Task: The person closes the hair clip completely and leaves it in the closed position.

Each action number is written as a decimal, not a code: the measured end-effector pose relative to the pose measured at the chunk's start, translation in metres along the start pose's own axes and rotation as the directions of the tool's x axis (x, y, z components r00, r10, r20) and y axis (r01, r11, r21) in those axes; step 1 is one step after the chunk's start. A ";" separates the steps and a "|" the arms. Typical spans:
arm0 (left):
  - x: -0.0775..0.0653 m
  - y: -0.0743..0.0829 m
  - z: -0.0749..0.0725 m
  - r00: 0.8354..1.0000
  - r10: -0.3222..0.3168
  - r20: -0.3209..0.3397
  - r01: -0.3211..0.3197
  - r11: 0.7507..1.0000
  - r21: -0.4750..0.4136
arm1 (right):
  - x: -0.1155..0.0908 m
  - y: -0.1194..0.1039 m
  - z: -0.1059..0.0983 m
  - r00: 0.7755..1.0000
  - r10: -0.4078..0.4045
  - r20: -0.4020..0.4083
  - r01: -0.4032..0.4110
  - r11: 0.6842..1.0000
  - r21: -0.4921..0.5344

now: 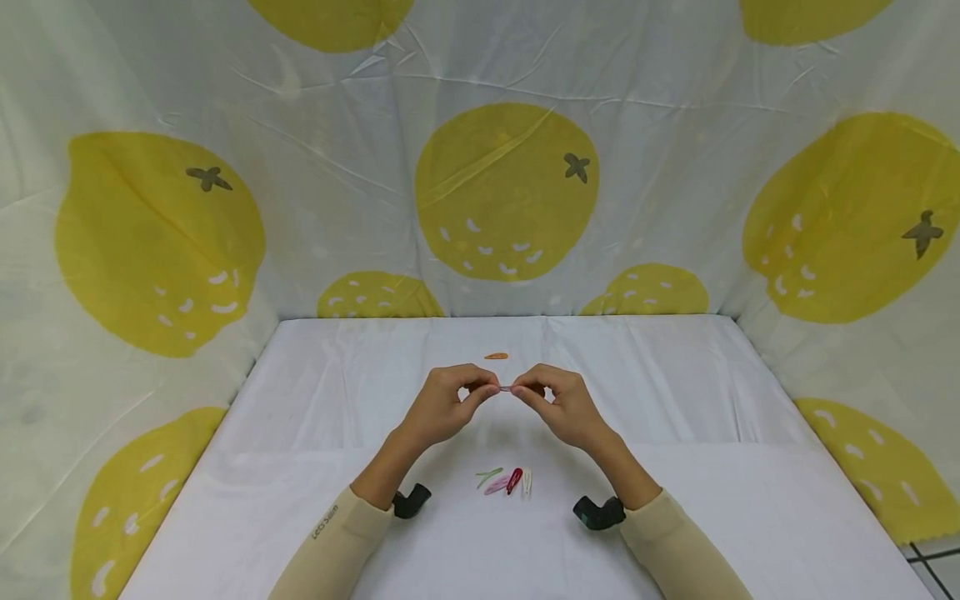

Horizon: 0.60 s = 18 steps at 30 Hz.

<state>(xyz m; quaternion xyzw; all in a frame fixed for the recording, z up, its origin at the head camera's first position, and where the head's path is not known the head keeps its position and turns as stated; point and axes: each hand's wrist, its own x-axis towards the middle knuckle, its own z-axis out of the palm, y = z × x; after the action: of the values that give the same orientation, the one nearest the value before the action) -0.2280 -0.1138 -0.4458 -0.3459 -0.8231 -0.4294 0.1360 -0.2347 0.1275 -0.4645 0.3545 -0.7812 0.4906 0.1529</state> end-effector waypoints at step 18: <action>0.002 -0.016 0.002 0.999 -0.037 -0.015 0.038 0.999 0.036 | 0.005 0.019 0.006 1.000 0.015 -0.027 -0.016 1.000 -0.025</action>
<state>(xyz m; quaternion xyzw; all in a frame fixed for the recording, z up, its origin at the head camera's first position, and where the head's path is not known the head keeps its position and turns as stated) -0.2407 -0.1173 -0.4560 -0.3247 -0.8361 -0.4195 0.1400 -0.2510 0.1260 -0.4772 0.3399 -0.7879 0.4867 0.1638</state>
